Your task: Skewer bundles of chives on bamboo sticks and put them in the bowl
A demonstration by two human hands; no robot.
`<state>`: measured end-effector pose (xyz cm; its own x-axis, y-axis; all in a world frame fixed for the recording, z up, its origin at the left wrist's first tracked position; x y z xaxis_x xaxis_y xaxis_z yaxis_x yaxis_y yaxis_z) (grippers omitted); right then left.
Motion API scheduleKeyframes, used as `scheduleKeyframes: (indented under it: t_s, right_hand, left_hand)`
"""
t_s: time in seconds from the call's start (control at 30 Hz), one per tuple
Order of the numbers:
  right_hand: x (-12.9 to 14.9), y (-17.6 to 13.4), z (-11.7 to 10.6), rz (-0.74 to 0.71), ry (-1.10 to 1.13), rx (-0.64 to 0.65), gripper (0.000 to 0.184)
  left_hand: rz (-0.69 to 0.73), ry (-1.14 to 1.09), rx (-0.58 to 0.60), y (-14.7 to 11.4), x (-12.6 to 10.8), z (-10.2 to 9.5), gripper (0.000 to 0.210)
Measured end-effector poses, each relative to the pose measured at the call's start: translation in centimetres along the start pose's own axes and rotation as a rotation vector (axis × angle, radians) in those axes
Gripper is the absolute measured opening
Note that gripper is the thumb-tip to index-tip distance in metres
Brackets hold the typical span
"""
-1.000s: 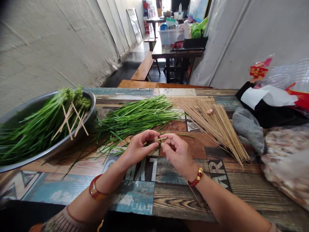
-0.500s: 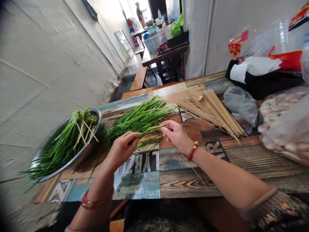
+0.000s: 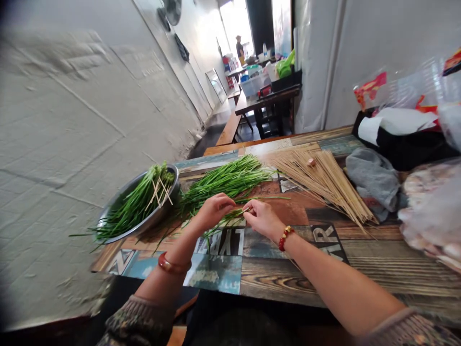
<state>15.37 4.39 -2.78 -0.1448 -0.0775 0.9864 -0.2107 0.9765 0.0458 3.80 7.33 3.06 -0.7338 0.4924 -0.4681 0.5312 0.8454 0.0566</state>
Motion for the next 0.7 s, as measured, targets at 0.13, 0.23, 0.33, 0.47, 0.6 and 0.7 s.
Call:
scheduleKeyframes:
  t_s: [0.13, 0.23, 0.33, 0.47, 0.6, 0.7]
  right_hand:
    - [0.4, 0.4, 0.1, -0.056, 0.036, -0.01, 0.012]
    - [0.6, 0.5, 0.0, -0.075, 0.03, -0.017, 0.011]
    - [0.5, 0.5, -0.3, -0.063, 0.032, -0.029, 0.012]
    - [0.3, 0.5, -0.9, -0.04, 0.046, -0.051, 0.015]
    - [0.4, 0.2, -1.3, -0.036, 0.132, -0.092, 0.02]
    - [0.9, -0.1, -1.4, -0.033, 0.212, -0.103, 0.022]
  left_hand:
    - [0.061, 0.059, 0.058, 1.3, -0.7, 2.9, 0.008]
    - [0.076, 0.042, 0.051, 1.7, -0.4, 3.8, 0.006]
    - [0.041, -0.02, 0.016, 2.1, 0.3, 3.6, 0.006]
    - [-0.041, -0.212, -0.102, 2.0, 1.0, 1.7, 0.004]
    - [-0.14, -0.847, -0.149, 1.5, 0.7, 1.2, 0.024]
    - [-0.171, -1.041, -0.126, 1.4, -0.2, 2.0, 0.033]
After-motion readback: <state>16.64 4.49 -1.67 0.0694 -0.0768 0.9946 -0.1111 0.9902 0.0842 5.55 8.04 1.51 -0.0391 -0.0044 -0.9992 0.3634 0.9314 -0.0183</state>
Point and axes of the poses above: each hand's wrist, its own y-axis towards the middle knuckle, its own z-axis out of the palm, x = y × z, the point moved 10 cm from there along y, towards the middle knuckle, and after that the axes turned 1 degree about x, right-handed, at the moved point
